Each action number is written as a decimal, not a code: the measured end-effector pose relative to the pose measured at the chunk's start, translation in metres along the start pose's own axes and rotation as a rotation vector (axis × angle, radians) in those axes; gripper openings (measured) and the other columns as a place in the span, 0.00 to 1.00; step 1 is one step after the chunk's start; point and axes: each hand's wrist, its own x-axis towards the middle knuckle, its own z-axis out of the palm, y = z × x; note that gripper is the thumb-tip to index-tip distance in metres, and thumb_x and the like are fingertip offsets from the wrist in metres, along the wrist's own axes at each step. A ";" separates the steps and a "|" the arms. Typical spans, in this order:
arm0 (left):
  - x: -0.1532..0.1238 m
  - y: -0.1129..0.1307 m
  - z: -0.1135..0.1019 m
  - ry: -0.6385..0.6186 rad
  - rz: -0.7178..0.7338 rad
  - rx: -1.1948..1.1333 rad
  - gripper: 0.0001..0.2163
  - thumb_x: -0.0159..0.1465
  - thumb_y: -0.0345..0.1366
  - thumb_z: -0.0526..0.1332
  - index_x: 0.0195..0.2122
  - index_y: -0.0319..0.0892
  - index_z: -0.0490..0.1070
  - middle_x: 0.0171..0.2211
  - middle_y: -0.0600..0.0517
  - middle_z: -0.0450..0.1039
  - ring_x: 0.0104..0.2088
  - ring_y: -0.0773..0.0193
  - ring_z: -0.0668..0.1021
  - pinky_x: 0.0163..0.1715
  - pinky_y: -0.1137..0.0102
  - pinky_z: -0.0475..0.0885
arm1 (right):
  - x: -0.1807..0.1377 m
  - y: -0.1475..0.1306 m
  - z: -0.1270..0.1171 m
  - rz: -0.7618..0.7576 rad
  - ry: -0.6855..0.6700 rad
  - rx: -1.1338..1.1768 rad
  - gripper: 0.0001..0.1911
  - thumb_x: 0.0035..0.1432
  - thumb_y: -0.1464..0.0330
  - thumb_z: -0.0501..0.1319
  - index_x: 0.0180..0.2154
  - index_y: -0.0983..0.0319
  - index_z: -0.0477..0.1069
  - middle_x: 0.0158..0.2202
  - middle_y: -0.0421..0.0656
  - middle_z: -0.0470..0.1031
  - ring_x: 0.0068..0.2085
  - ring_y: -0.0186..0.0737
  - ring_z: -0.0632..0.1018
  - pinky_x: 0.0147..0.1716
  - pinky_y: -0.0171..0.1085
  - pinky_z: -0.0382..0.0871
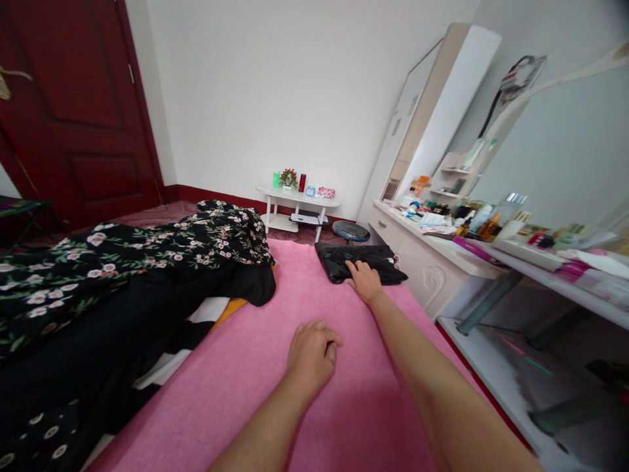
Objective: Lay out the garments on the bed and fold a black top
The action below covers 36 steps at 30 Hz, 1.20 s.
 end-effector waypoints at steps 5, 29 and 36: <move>0.000 -0.001 0.001 0.002 0.008 0.002 0.12 0.55 0.26 0.57 0.32 0.49 0.78 0.32 0.53 0.75 0.38 0.61 0.74 0.41 0.66 0.64 | 0.019 -0.029 -0.004 0.120 -0.024 -0.012 0.16 0.63 0.76 0.44 0.46 0.67 0.67 0.43 0.56 0.71 0.43 0.46 0.74 0.37 0.39 0.67; 0.000 -0.001 0.000 -0.002 0.001 0.001 0.12 0.55 0.26 0.57 0.33 0.49 0.78 0.32 0.53 0.75 0.38 0.61 0.74 0.41 0.66 0.64 | -0.004 0.000 0.009 0.068 0.035 0.023 0.28 0.63 0.75 0.43 0.61 0.50 0.57 0.57 0.47 0.63 0.54 0.47 0.62 0.55 0.49 0.53; 0.000 -0.001 -0.001 -0.015 0.001 0.001 0.13 0.55 0.26 0.57 0.33 0.49 0.78 0.32 0.53 0.75 0.37 0.61 0.74 0.42 0.67 0.65 | -0.017 0.009 0.026 0.339 -0.133 0.209 0.36 0.62 0.49 0.42 0.67 0.54 0.38 0.69 0.48 0.37 0.67 0.54 0.41 0.58 0.62 0.40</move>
